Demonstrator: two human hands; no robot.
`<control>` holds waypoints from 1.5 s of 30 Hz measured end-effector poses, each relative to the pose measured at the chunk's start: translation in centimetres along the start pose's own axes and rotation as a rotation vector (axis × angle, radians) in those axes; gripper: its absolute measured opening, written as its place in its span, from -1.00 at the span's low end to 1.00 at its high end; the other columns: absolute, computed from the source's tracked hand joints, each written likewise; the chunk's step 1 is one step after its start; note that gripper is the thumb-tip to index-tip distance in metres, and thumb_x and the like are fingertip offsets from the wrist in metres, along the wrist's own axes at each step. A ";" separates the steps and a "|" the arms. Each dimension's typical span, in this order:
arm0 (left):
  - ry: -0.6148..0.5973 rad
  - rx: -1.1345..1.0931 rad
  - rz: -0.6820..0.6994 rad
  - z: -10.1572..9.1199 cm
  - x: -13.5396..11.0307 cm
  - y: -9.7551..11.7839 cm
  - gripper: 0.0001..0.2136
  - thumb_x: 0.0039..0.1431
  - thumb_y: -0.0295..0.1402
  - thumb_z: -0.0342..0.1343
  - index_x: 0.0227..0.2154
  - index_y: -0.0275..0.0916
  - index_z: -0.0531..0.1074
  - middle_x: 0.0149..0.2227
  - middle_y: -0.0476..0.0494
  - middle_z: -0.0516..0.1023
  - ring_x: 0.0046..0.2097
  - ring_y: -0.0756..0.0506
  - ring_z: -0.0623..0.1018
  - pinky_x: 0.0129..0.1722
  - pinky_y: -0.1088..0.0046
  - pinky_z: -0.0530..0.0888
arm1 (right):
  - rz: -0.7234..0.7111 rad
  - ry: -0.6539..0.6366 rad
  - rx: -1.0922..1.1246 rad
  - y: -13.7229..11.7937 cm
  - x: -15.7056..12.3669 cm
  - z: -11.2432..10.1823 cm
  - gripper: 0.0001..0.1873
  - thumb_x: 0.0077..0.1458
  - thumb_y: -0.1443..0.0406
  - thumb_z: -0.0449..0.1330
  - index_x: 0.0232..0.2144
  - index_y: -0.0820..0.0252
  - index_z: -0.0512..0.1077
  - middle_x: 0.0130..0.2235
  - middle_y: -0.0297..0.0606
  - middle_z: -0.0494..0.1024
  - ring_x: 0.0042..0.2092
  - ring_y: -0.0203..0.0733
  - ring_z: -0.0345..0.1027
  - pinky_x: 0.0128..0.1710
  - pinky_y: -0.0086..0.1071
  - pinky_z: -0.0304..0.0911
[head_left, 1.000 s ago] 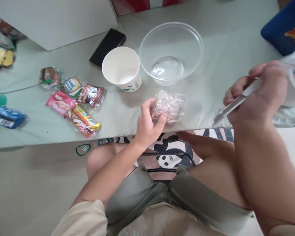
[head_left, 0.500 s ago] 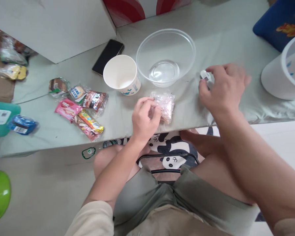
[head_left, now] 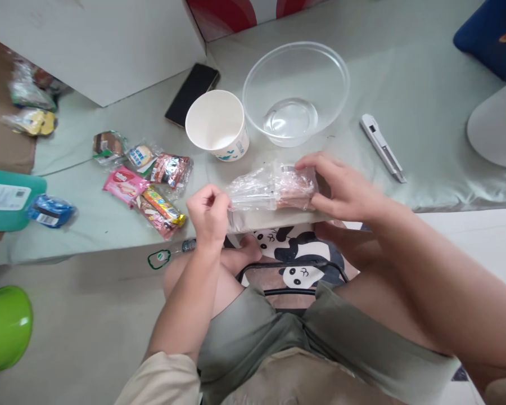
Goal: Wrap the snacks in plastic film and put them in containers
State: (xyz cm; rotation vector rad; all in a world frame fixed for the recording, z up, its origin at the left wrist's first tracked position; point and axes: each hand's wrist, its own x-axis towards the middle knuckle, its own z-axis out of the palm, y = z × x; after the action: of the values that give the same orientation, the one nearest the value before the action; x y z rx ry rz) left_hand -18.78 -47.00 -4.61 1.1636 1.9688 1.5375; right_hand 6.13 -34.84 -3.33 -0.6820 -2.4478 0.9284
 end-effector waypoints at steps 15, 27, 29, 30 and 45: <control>-0.020 -0.014 0.121 1.3 1.6 0.7 -0.87 0.21 -0.37 0.16 -0.42 -0.15 0.35 -0.61 0.14 0.32 -0.64 0.09 0.30 -0.65 0.55 0.25 | -0.016 0.192 0.027 -0.8 0.0 0.9 -0.90 0.26 0.27 0.16 -0.29 0.09 0.48 -0.04 -0.15 0.61 0.01 -0.03 0.55 0.03 -0.11 0.45; -0.033 -0.130 -0.083 1.3 2.0 0.2 -0.86 0.14 -0.37 0.10 -0.46 -0.11 0.23 -0.69 0.16 0.22 -0.68 0.06 0.23 -0.72 0.56 0.15 | 0.335 0.347 -0.074 -0.6 -0.2 0.1 -0.81 0.04 0.40 0.16 -0.32 0.09 0.54 -0.31 -0.27 0.57 -0.41 -0.24 0.36 -0.34 -0.27 0.36; -0.045 -0.118 -0.084 1.3 2.0 0.2 -0.86 0.15 -0.38 0.09 -0.45 -0.12 0.22 -0.68 0.15 0.23 -0.66 0.06 0.26 -0.70 0.55 0.17 | 0.428 0.392 -0.019 -0.4 -0.1 -0.1 -0.82 0.05 0.40 0.16 -0.30 0.09 0.52 -0.40 -0.32 0.52 -0.44 -0.27 0.32 -0.39 -0.31 0.32; -0.050 -0.109 -0.089 1.2 2.0 0.1 -0.86 0.16 -0.39 0.09 -0.44 -0.12 0.22 -0.67 0.15 0.24 -0.66 0.06 0.28 -0.69 0.55 0.18 | 0.470 0.406 0.018 -0.2 0.0 -0.3 -0.81 0.06 0.40 0.15 -0.28 0.09 0.51 -0.41 -0.33 0.50 -0.45 -0.28 0.31 -0.41 -0.33 0.30; 0.228 0.346 0.624 -0.2 1.2 1.6 -0.89 0.15 -0.39 0.08 -0.47 -0.15 0.29 -0.57 0.09 0.31 -0.53 0.01 0.31 -0.47 0.41 0.25 | -0.114 0.279 -0.363 -2.0 -0.6 0.7 -0.74 0.16 0.36 0.12 -0.10 0.10 0.46 -0.08 -0.13 0.62 -0.11 -0.05 0.53 -0.17 -0.19 0.45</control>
State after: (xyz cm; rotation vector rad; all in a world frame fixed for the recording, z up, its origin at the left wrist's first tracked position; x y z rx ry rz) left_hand -19.05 -46.07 -2.81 1.9683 2.2067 1.7101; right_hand 5.64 -36.85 -2.49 -0.7264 -2.3884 0.3190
